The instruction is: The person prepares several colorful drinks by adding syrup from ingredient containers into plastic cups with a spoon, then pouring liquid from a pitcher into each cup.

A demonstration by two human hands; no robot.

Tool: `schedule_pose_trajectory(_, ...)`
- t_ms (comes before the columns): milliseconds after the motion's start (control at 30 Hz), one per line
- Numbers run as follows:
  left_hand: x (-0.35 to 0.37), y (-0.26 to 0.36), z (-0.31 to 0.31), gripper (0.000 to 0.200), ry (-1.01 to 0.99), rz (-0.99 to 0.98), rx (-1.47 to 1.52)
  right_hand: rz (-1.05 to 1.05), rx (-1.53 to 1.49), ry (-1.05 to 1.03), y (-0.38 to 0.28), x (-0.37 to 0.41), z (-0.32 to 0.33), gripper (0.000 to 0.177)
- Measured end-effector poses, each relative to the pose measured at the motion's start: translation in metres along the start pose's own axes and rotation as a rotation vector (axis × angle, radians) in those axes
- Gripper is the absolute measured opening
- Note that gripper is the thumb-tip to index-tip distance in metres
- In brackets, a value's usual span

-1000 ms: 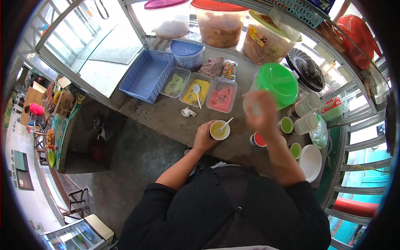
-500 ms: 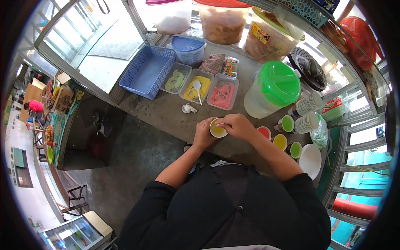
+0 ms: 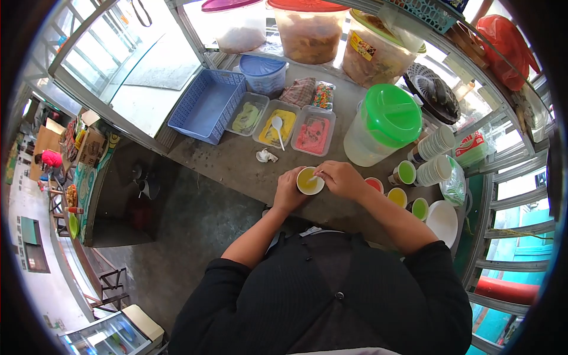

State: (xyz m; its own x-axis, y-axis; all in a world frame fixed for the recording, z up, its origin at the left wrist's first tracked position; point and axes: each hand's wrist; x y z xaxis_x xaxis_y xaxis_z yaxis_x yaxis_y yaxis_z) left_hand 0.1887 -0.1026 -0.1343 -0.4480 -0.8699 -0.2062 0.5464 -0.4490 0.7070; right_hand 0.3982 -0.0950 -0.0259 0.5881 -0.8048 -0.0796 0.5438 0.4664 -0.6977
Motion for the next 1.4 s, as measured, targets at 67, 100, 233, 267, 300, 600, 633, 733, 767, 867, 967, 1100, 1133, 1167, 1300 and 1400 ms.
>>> schedule_pose_trajectory(67,0.000,0.000,0.001,0.070,0.000,-0.015,-0.008,-0.051,-0.021,0.016,0.006,0.001,-0.008,0.017)
schedule_pose_trajectory(100,0.000,0.000,0.001,0.071,-0.004,-0.018,-0.011,-0.096,-0.074,0.024,0.002,0.001,-0.006,0.016)
schedule_pose_trajectory(233,0.001,0.000,0.002,0.072,-0.004,-0.020,-0.037,-0.083,-0.097,0.090,-0.002,0.000,0.003,0.014)
schedule_pose_trajectory(267,0.001,0.001,0.002,0.072,-0.004,-0.021,-0.045,-0.035,-0.055,0.118,0.000,0.000,0.003,0.014)
schedule_pose_trajectory(300,0.002,0.000,0.002,0.072,-0.010,-0.021,-0.043,-0.031,-0.043,0.108,0.001,0.001,0.001,0.014)
schedule_pose_trajectory(600,-0.001,-0.001,-0.001,0.074,0.007,-0.058,-0.061,0.044,0.052,-0.004,-0.008,-0.009,0.005,0.014)
schedule_pose_trajectory(633,-0.001,-0.002,-0.002,0.075,0.027,-0.076,-0.069,0.042,0.101,-0.060,-0.012,-0.011,0.008,0.014)
schedule_pose_trajectory(733,-0.001,0.003,0.001,0.074,0.037,-0.087,-0.067,0.015,0.200,-0.085,-0.016,-0.013,0.007,0.016)
schedule_pose_trajectory(767,-0.001,0.005,0.003,0.073,0.035,-0.082,-0.064,0.005,0.226,-0.070,-0.016,-0.013,0.004,0.016)
schedule_pose_trajectory(867,-0.001,0.000,0.001,0.074,0.024,-0.058,-0.067,0.003,0.087,0.148,0.003,-0.006,-0.011,0.015)
schedule_pose_trajectory(967,-0.001,0.003,0.004,0.074,0.030,-0.057,-0.081,-0.288,-0.153,0.210,0.001,0.011,-0.021,0.014)
schedule_pose_trajectory(1100,-0.001,0.002,0.003,0.074,0.039,-0.047,-0.084,-0.435,-0.530,0.323,-0.001,0.020,-0.026,0.015)
schedule_pose_trajectory(1133,-0.001,0.002,0.003,0.074,0.042,-0.047,-0.084,-0.444,-0.522,0.329,-0.006,0.019,-0.018,0.015)
schedule_pose_trajectory(1167,-0.002,0.002,0.002,0.074,0.045,-0.049,-0.083,-0.455,-0.515,0.337,-0.009,0.019,-0.012,0.014)
schedule_pose_trajectory(1300,-0.002,0.003,0.002,0.072,0.081,-0.077,-0.065,-0.033,-0.001,0.265,-0.006,0.019,-0.012,0.015)
schedule_pose_trajectory(1400,-0.003,0.004,0.002,0.071,0.086,-0.087,-0.046,0.088,0.247,0.144,-0.008,0.024,-0.022,0.020)
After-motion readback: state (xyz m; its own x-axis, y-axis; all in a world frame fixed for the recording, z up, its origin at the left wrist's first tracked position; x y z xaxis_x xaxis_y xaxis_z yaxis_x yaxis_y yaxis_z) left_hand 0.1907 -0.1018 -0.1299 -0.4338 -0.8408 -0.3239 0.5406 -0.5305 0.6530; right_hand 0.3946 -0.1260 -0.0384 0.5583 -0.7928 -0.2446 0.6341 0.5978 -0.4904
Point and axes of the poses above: each hand's wrist, its own x-axis away from the middle knuckle, its own z-axis out of the back of the hand, y = z × x, and after that the axes turned 13 degrees about -y, right-handed
